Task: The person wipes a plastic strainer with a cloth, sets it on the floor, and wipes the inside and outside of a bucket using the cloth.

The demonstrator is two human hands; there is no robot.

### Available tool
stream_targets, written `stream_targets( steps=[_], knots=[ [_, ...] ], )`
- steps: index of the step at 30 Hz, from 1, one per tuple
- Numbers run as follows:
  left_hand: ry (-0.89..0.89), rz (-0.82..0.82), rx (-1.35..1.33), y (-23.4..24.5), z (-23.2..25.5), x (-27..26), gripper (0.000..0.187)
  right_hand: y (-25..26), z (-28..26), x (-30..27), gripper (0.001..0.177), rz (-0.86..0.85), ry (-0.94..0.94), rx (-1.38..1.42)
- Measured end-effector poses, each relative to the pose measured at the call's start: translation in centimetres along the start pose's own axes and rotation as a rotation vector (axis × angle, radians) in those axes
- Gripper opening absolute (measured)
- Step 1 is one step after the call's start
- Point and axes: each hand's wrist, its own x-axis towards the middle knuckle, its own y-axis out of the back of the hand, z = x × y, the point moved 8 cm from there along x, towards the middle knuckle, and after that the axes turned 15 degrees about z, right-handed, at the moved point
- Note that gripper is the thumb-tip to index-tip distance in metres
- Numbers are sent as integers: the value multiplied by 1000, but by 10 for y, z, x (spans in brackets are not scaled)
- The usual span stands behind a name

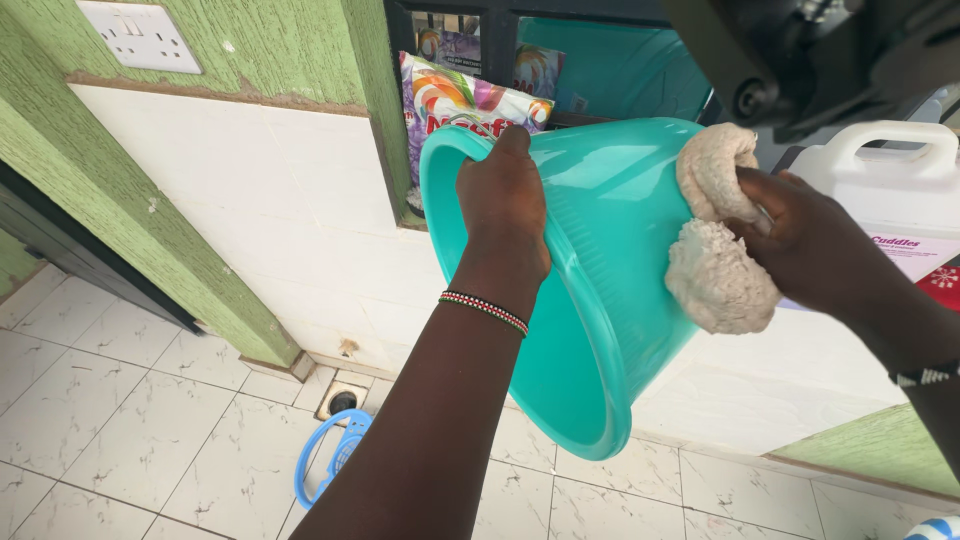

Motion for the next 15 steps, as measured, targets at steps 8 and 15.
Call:
stream_targets(
  steps=[8, 15],
  knots=[
    [-117, -85, -29, 3, 1, -19, 26, -41, -31, 41, 53, -183, -132, 46],
    [-152, -55, 98, 5, -2, -38, 36, -40, -111, -64, 62, -123, 98, 571]
  ],
)
